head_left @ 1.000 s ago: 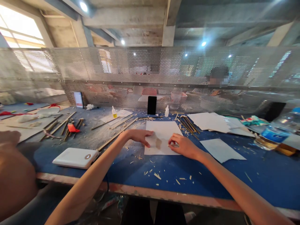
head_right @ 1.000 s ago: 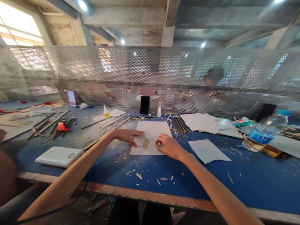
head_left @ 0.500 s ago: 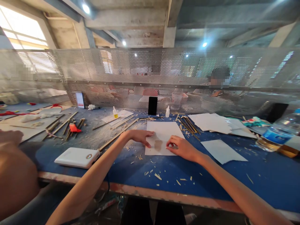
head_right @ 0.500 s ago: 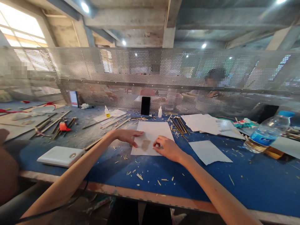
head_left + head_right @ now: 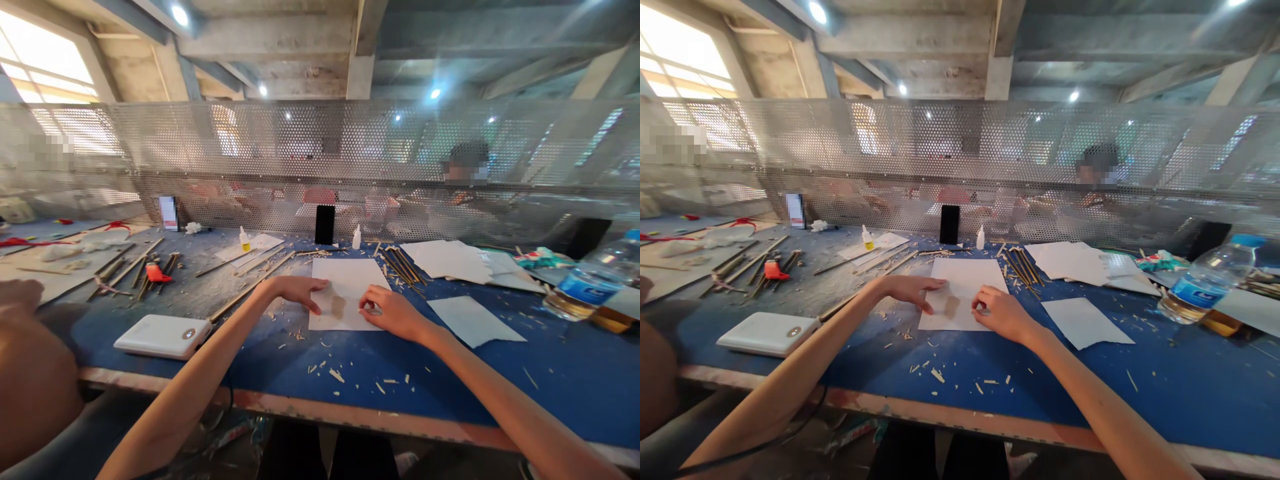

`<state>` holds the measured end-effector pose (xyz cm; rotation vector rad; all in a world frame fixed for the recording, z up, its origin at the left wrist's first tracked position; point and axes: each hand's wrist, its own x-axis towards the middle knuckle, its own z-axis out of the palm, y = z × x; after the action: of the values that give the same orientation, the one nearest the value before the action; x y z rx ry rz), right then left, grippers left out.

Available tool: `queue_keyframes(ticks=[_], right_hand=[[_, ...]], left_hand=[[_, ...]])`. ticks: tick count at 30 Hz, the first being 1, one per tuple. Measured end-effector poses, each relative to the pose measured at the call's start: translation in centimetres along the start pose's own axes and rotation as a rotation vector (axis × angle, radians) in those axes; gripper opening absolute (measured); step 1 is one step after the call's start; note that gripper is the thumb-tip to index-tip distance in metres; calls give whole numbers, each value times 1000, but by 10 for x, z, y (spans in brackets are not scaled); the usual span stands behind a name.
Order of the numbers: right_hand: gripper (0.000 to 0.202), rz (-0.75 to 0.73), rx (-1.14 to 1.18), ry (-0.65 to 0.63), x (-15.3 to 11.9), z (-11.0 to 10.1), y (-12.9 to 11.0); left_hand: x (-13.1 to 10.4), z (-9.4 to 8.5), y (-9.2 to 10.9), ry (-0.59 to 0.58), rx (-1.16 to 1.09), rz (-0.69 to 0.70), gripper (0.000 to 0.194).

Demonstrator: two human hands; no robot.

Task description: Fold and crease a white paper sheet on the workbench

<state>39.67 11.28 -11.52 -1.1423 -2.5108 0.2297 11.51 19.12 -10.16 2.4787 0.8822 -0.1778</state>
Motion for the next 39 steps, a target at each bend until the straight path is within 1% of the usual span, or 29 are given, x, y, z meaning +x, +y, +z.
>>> queue_keyframes(ticks=[4, 9, 15, 20, 27, 31, 36, 39], right_hand=[[8, -21, 57, -24, 0, 3, -2], [11, 0, 1, 7, 0, 2, 1], [10, -29, 107, -51, 0, 1, -7], [14, -7, 53, -34, 0, 0, -5], [8, -26, 64, -44, 0, 0, -10], [5, -12, -14, -21, -1, -2, -7], [6, -23, 22, -33, -1, -1, -3], [7, -9, -5, -17, -1, -1, -4]], left_hand=[[0, 1, -2, 5, 16, 12, 100], [1, 0, -2, 2, 24, 12, 101], [-1, 0, 1, 4, -1, -10, 104], [0, 0, -1, 4, 23, -9, 102], [0, 0, -1, 9, 20, 4, 102], [0, -1, 0, 2, 23, 17, 100], [0, -1, 0, -2, 13, 13, 100], [0, 0, 0, -4, -1, 6, 102]])
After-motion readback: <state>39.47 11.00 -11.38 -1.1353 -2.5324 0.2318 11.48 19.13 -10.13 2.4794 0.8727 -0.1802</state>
